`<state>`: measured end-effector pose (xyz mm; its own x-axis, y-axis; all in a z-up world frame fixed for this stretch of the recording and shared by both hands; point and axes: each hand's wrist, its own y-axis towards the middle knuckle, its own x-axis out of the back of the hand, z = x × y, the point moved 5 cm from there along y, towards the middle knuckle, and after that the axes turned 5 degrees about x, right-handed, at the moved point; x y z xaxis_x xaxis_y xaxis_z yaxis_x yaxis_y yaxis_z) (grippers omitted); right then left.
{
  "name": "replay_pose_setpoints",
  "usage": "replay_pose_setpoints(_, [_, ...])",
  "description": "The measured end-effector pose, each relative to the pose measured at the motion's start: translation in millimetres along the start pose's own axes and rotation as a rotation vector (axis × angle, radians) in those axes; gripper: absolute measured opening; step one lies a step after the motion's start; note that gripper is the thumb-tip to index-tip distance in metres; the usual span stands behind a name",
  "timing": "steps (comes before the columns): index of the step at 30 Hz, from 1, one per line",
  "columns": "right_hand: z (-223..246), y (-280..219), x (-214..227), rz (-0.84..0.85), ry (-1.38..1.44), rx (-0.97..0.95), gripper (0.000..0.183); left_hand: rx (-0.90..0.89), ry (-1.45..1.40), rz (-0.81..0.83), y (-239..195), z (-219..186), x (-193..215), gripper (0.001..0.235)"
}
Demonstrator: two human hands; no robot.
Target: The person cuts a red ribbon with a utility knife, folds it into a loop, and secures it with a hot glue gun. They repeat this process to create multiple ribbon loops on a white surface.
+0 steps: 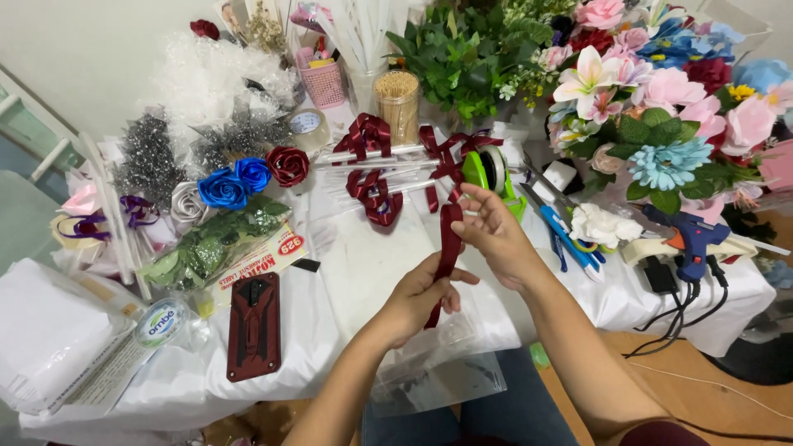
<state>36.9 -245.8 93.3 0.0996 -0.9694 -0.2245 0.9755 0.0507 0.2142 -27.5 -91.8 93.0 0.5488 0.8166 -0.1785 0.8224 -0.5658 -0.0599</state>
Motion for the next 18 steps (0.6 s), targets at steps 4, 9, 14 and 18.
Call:
replay_pose_setpoints(4, [6.4, -17.3, -5.7, 0.089, 0.158, -0.127, 0.065, 0.042, 0.130, 0.031, -6.4, 5.2, -2.3, 0.048])
replay_pose_setpoints(9, [-25.5, -22.8, 20.6, 0.093, 0.294, -0.324, 0.042, 0.174, 0.189, 0.032, -17.3, 9.8, 1.6, 0.055])
replay_pose_setpoints(14, [-13.5, -29.8, 30.6, 0.050, 0.195, -0.232, 0.043, 0.205, 0.307, -0.003, -22.8, 7.3, 5.3, 0.062])
replay_pose_setpoints(18, [-1.8, -40.7, 37.4, 0.032, 0.127, -0.109, 0.040, 0.218, 0.393, -0.038, -23.9, 15.1, 10.4, 0.056])
